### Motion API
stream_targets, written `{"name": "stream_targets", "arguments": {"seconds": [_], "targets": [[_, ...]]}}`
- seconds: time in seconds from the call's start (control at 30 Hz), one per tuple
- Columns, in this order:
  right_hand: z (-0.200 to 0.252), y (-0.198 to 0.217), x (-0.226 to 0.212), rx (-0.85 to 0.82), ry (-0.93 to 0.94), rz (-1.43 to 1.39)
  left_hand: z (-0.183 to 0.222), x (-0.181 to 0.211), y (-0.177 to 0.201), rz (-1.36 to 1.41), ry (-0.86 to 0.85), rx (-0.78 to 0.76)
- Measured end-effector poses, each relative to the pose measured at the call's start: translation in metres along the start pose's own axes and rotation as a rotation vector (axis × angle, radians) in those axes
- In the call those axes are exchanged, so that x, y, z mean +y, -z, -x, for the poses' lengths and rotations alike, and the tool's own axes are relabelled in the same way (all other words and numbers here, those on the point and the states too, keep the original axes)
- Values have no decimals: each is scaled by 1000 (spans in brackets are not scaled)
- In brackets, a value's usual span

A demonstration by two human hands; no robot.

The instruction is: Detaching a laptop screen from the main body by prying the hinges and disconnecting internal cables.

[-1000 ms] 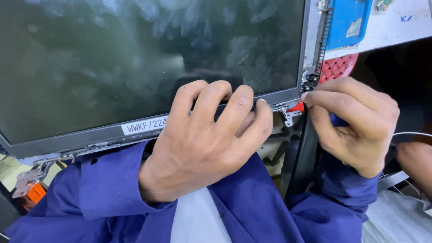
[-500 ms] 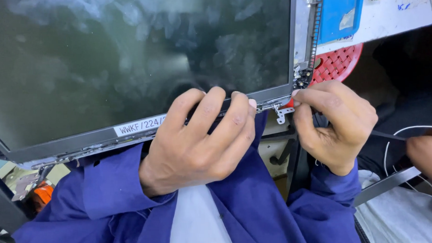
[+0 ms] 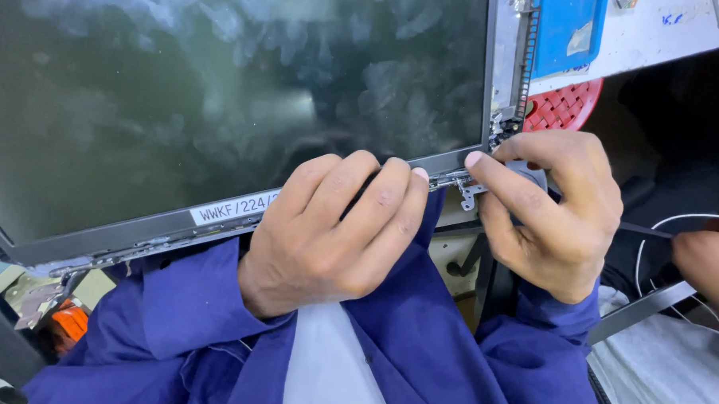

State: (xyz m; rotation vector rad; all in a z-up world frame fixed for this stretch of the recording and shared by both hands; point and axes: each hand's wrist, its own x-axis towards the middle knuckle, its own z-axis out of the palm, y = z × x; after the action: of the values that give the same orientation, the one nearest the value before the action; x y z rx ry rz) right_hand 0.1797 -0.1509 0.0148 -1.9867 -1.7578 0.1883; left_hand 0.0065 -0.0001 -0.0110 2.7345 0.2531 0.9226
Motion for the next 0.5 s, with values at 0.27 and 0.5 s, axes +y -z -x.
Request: {"name": "stream_targets", "arguments": {"seconds": [0.27, 0.5], "targets": [[1, 0, -2, 89, -34, -28, -3, -2, 17, 35, 86, -115], [-27, -1, -18, 15, 121, -98, -6, -2, 12, 26, 60, -72]]}}
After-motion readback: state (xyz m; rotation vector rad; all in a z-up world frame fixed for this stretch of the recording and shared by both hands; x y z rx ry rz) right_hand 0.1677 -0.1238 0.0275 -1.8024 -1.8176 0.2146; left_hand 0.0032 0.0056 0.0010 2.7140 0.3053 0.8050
